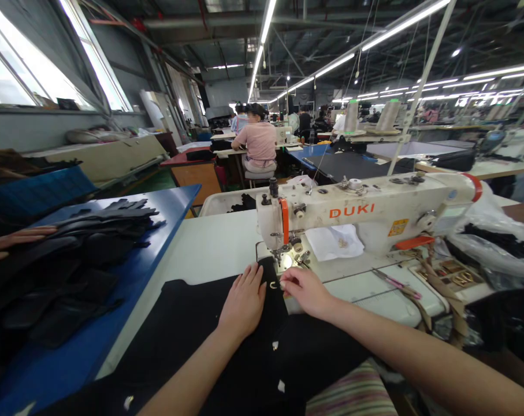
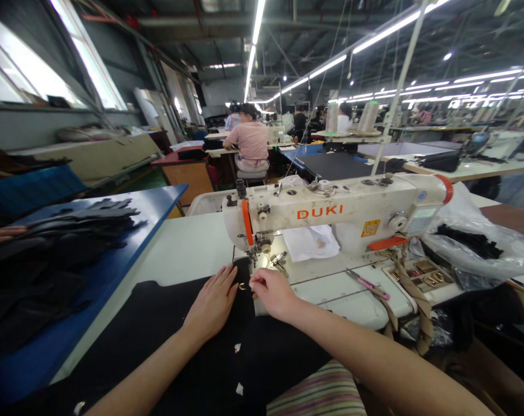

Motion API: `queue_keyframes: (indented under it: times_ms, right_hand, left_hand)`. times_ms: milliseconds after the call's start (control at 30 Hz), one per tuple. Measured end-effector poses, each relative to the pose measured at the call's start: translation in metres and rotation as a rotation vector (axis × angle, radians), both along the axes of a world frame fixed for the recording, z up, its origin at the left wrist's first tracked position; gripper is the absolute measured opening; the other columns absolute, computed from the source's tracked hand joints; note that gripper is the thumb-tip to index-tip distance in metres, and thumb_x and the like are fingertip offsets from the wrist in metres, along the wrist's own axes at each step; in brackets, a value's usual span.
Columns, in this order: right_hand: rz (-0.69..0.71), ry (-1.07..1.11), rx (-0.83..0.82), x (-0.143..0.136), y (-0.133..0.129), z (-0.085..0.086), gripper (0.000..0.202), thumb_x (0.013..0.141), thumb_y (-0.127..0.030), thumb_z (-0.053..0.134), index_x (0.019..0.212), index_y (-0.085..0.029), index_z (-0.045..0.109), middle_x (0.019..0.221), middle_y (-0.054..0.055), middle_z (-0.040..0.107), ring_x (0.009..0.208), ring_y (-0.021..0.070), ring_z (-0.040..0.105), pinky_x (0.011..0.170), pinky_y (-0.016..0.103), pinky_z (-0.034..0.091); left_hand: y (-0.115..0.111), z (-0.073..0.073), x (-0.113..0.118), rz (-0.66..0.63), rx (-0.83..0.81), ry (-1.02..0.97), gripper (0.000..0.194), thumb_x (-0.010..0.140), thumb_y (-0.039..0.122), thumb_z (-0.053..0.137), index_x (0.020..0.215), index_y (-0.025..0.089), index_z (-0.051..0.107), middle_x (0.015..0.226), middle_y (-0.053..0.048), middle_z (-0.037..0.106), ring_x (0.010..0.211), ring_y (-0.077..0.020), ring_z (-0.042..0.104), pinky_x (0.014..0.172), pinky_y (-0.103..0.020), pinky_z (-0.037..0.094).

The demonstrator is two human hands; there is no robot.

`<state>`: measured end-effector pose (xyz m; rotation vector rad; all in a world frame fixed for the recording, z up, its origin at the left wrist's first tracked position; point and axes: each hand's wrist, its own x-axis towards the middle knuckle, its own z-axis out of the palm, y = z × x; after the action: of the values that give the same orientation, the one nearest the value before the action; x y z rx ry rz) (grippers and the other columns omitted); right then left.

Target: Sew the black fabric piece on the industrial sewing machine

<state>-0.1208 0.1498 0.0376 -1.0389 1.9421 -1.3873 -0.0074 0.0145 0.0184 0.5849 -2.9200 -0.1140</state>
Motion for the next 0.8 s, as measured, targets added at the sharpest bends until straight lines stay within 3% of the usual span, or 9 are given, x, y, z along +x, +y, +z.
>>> queue_keyframes:
  times_ms: [300,433,800]
  right_hand:
    - [0.002,-0.128,0.218,-0.014,-0.038,0.001,0.013,0.079,-0.012,0.049,0.069,-0.015,0.055,0.061,-0.002,0.059,0.047,0.0093,0.059,0.045,0.02,0.046]
    - [0.024,-0.121,0.265,-0.017,-0.045,0.001,0.013,0.076,-0.012,0.05,0.066,-0.014,0.056,0.06,-0.001,0.059,0.043,0.0085,0.057,0.04,0.017,0.043]
    - [0.029,-0.012,0.31,-0.018,-0.048,-0.002,0.015,0.074,-0.013,0.048,0.063,-0.015,0.058,0.057,0.002,0.064,0.047,0.014,0.062,0.045,0.021,0.046]
  left_hand:
    - [0.009,0.001,0.009,-0.03,0.017,0.042,0.048,0.092,0.032,0.031,0.133,0.011,0.043,0.142,-0.014,0.041,0.133,-0.0267,0.037,0.108,-0.047,0.038]
    - [0.01,0.0,0.013,-0.035,0.02,0.033,0.05,0.092,0.033,0.031,0.136,0.01,0.038,0.142,-0.014,0.042,0.133,-0.0261,0.037,0.108,-0.047,0.038]
    - [0.005,-0.007,0.017,-0.078,0.029,0.106,0.049,0.092,0.034,0.035,0.135,0.012,0.04,0.139,-0.015,0.046,0.132,-0.0258,0.039,0.107,-0.047,0.039]
